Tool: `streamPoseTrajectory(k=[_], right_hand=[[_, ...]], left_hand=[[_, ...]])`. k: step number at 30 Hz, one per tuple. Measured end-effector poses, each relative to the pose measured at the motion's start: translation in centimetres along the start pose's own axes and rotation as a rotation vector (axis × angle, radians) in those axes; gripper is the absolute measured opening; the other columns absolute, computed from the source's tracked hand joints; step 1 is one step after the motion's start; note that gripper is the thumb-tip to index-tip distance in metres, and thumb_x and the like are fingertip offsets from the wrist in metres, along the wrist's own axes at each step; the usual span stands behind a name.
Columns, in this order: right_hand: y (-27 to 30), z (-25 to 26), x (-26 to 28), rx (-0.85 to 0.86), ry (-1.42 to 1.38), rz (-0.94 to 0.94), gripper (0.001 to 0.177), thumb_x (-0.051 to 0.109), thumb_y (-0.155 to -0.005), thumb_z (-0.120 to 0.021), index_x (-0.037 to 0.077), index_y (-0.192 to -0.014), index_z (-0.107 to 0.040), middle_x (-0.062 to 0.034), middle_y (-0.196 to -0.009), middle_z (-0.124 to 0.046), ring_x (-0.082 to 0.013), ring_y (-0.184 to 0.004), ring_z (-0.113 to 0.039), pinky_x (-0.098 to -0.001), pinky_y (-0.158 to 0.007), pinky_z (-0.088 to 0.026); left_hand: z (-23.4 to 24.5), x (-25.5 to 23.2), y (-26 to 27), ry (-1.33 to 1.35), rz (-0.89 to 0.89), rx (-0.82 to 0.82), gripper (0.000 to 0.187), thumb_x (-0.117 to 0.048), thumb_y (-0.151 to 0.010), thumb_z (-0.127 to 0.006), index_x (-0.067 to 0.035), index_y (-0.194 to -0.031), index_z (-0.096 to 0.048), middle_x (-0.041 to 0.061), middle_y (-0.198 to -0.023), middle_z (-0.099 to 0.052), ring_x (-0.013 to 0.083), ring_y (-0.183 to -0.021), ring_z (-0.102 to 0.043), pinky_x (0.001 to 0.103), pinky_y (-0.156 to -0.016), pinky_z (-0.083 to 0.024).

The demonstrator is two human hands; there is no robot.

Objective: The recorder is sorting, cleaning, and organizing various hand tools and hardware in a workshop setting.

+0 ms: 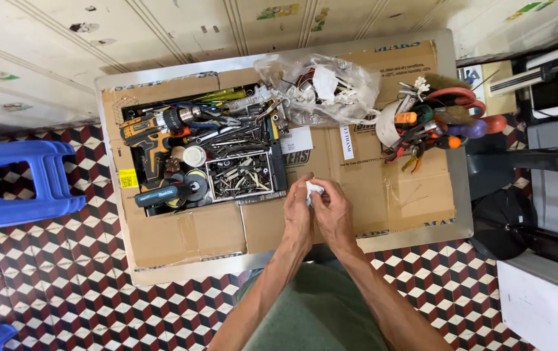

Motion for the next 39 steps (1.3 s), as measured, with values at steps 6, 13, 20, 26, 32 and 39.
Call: streamPoseTrajectory(k=[6, 13, 20, 26, 32, 39], right_hand=[[-5.0, 2.5, -5.7, 0.005, -0.343, -0.231, 0.029, 0.012, -0.096, -0.067, 0.005, -0.125, -0.067, -0.0036, -0.096, -0.072, -0.0097, -0.081, -0.064, -0.0290, -0.069, -0.056], [-19.6, 3.1, 2.3, -0.055, 0.287, 0.002, 0.025, 0.015, -0.098, -0.070, 0.005, -0.119, -0.063, -0.0146, -0.089, -0.068, -0.0223, -0.078, -0.063, -0.0362, -0.074, -0.051], [-27.4, -0.9, -3.9, -0.052, 0.763, 0.405, 0.022, 0.000, -0.088, -0.070, 0.002, -0.108, -0.062, -0.0197, -0.112, -0.058, -0.0389, -0.106, -0.059, -0.0497, -0.083, -0.051], [-26.3, -1.0, -0.9, 0.097, 0.854, 0.371, 0.026, 0.008, -0.089, -0.071, 0.003, -0.113, -0.064, -0.0207, -0.113, -0.059, -0.0397, -0.110, -0.058, -0.0540, -0.089, -0.050], [-20.0, 1.7, 0.2, -0.010, 0.651, 0.508, 0.036, 0.014, -0.103, -0.064, -0.002, -0.135, -0.061, -0.0222, -0.133, -0.063, -0.0358, -0.117, -0.061, -0.0496, -0.097, -0.052], [-11.8, 0.2, -2.4, 0.215, 0.175, -0.122, 0.035, 0.023, -0.101, -0.058, 0.005, -0.130, -0.063, -0.0144, -0.112, -0.073, -0.0214, -0.097, -0.070, -0.0388, -0.086, -0.058]], left_hand=[[1.0, 2.7, -4.1, 0.137, 0.061, -0.021, 0.033, -0.020, -0.104, -0.054, -0.003, -0.130, -0.063, 0.009, -0.114, -0.068, 0.0182, -0.097, -0.069, 0.033, -0.087, -0.060], [3.3, -3.3, -3.3, -0.300, -0.028, -0.208, 0.037, -0.022, -0.105, -0.052, -0.003, -0.132, -0.068, 0.013, -0.091, -0.063, 0.0190, -0.076, -0.056, 0.033, -0.065, -0.047], [-1.6, -13.2, -6.4, -0.999, -0.569, -0.344, 0.046, -0.029, -0.096, -0.070, 0.000, -0.130, -0.059, 0.020, -0.113, -0.072, 0.0324, -0.097, -0.071, 0.041, -0.084, -0.056], [-3.6, -14.4, -11.2, -1.149, -0.295, -0.454, 0.086, -0.037, -0.082, -0.080, -0.002, -0.149, -0.040, 0.025, -0.116, -0.068, 0.0420, -0.101, -0.067, 0.049, -0.086, -0.053], [-1.2, -13.3, -12.1, -1.175, -0.513, -0.475, 0.071, -0.026, -0.078, -0.081, 0.000, -0.139, -0.054, 0.025, -0.122, -0.069, 0.0394, -0.105, -0.069, 0.045, -0.090, -0.054], [1.0, -17.3, -8.2, -1.034, -0.425, -0.229, 0.060, -0.024, -0.080, -0.074, 0.000, -0.134, -0.062, 0.019, -0.123, -0.072, 0.0261, -0.112, -0.071, 0.034, -0.097, -0.053]])
Point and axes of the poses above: each hand's wrist, its own y-axis away from the middle knuckle, its own z-axis out of the back of the hand, x = y × z, the point moved 6 cm from there along -y, towards the middle knuckle
